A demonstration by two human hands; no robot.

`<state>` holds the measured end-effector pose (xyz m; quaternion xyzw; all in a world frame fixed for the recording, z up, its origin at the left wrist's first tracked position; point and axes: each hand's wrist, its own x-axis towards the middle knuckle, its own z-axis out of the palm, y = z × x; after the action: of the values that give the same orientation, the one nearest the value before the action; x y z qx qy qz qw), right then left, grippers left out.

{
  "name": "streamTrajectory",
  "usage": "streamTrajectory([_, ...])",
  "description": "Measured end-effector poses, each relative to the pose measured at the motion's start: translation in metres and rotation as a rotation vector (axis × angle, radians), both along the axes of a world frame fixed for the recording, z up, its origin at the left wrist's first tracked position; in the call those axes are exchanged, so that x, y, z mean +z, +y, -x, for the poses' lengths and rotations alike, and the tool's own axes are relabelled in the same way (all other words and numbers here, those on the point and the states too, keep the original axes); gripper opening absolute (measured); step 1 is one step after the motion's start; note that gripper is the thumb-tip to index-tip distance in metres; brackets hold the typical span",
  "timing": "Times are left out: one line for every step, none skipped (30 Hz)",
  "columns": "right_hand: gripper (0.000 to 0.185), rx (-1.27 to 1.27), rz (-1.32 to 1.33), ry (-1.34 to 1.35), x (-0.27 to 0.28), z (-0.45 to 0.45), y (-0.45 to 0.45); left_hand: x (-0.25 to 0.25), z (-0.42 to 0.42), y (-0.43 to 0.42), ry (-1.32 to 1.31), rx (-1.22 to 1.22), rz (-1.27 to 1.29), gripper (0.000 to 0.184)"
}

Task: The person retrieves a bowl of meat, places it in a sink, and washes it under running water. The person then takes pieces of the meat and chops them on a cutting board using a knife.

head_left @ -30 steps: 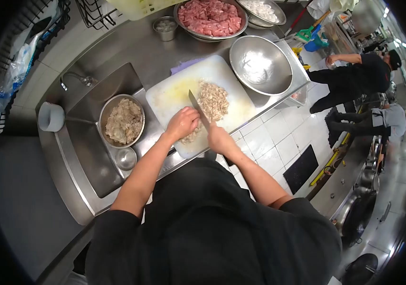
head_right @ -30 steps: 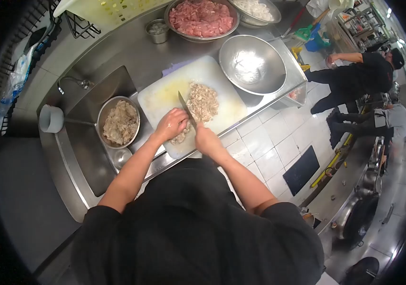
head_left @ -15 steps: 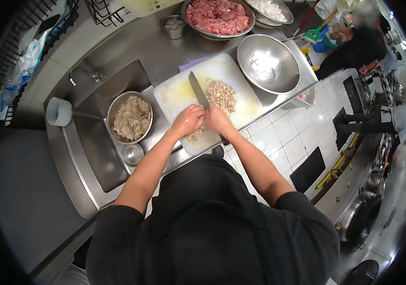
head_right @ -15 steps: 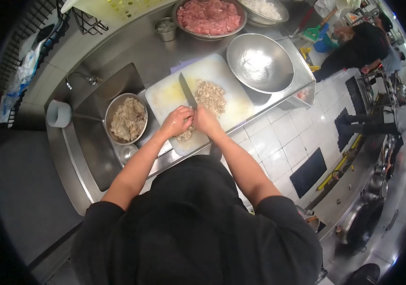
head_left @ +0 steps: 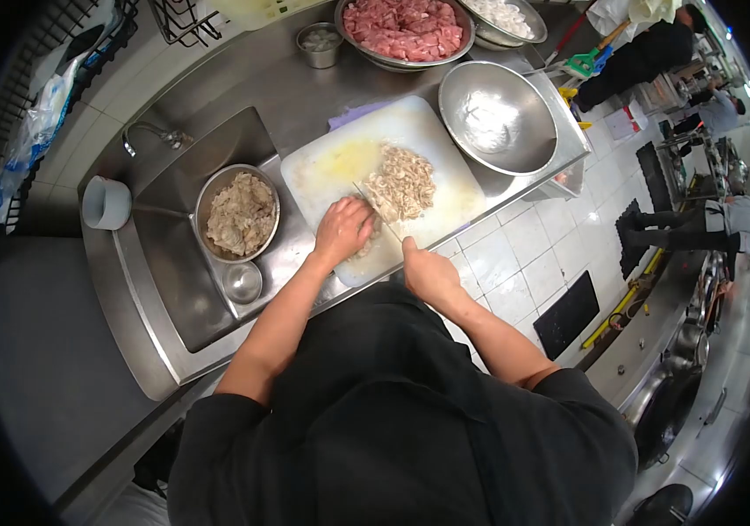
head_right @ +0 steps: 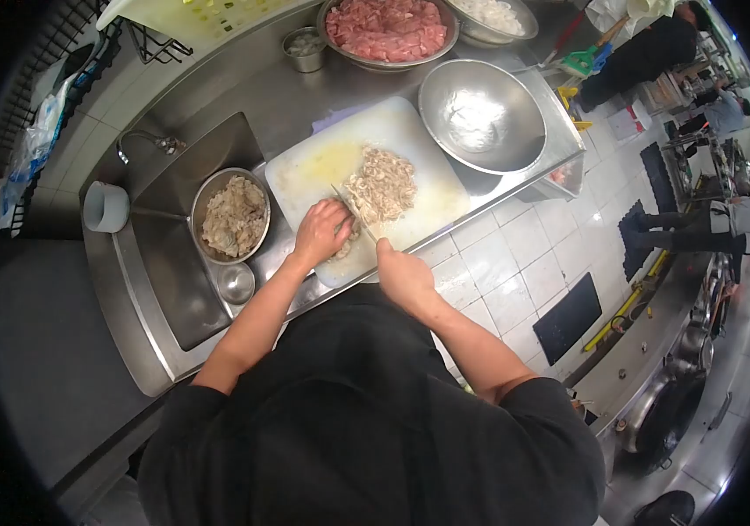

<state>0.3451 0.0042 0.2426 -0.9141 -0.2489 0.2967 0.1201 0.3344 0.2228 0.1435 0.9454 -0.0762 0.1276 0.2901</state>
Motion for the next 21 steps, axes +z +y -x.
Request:
streamTrajectory([0.017, -0.002, -0.002, 0.005, -0.013, -0.002, 0.003, 0.000, 0.001, 0.000, -0.008, -0.012, -0.002, 0.023])
streamTrajectory([0.016, 0.008, -0.099, -0.062, -0.036, -0.007, 0.010, 0.000, 0.002, 0.001, -0.002, -0.021, -0.005, 0.023])
streamTrajectory([0.015, 0.014, -0.194, -0.135, -0.049, -0.014, 0.017, 0.002, 0.001, 0.000, -0.011, -0.029, 0.007, 0.023])
streamTrajectory([0.015, 0.005, -0.196, -0.138, -0.046, -0.026, 0.028, 0.003, 0.000, -0.001, -0.023, -0.034, 0.019, 0.022])
streamTrajectory([0.015, 0.015, -0.189, -0.126, -0.043, -0.040, 0.041, 0.003, -0.002, -0.001, -0.024, -0.041, 0.013, 0.022])
streamTrajectory([0.015, 0.020, -0.183, -0.107, -0.038, -0.044, 0.047, 0.000, 0.000, 0.000, -0.052, -0.036, 0.025, 0.022])
streamTrajectory([0.015, 0.002, -0.192, -0.106, -0.031, -0.042, 0.042, 0.000, -0.001, 0.002, -0.082, -0.038, 0.035, 0.021])
streamTrajectory([0.015, 0.012, -0.194, -0.106, -0.022, -0.039, 0.030, 0.000, -0.002, 0.003, -0.081, -0.058, 0.026, 0.021])
streamTrajectory([0.016, 0.024, -0.192, -0.102, -0.016, -0.034, 0.019, -0.001, 0.000, 0.001, -0.101, -0.032, 0.034, 0.021])
streamTrajectory([0.016, 0.009, -0.193, -0.098, -0.011, -0.025, 0.010, -0.002, 0.000, -0.002, -0.121, -0.003, 0.046, 0.020])
streamTrajectory([0.016, 0.016, -0.120, -0.048, -0.007, -0.014, 0.002, -0.003, 0.000, -0.004, -0.115, -0.013, 0.048, 0.020])
streamTrajectory([0.017, 0.025, -0.049, 0.004, -0.006, -0.007, -0.003, -0.004, 0.002, -0.005, -0.119, 0.003, 0.037, 0.020])
streamTrajectory([0.017, 0.014, -0.049, 0.011, -0.017, -0.008, 0.000, -0.004, 0.003, -0.005, -0.124, 0.016, 0.024, 0.019])
streamTrajectory([0.018, 0.001, -0.139, -0.033, -0.035, -0.013, 0.009, -0.003, 0.003, -0.005, -0.117, 0.003, 0.022, 0.019])
streamTrajectory([0.018, -0.013, -0.228, -0.077, -0.045, -0.018, 0.017, -0.002, 0.003, -0.005, -0.101, 0.008, 0.040, 0.019])
streamTrajectory([0.018, -0.022, -0.229, -0.075, -0.045, -0.027, 0.026, -0.002, 0.003, -0.006, -0.089, 0.018, 0.059, 0.018])
streamTrajectory([0.018, 0.005, -0.245, -0.076, -0.044, -0.038, 0.035, -0.002, 0.003, -0.008, -0.089, 0.009, 0.055, 0.018])
streamTrajectory([0.018, 0.028, -0.262, -0.079, -0.040, -0.044, 0.039, -0.004, 0.004, -0.008, -0.097, 0.018, 0.070, 0.018])
streamTrajectory([0.018, 0.016, -0.270, -0.087, -0.032, -0.043, 0.034, -0.003, 0.000, -0.006, -0.109, 0.026, 0.083, 0.017])
streamTrajectory([0.017, -0.003, -0.280, -0.086, -0.022, -0.036, 0.021, -0.003, -0.002, -0.003, -0.111, 0.014, 0.075, 0.017])
streamTrajectory([0.017, -0.016, -0.285, -0.079, -0.015, -0.027, 0.010, -0.003, -0.001, -0.004, -0.116, 0.016, 0.072, 0.017])
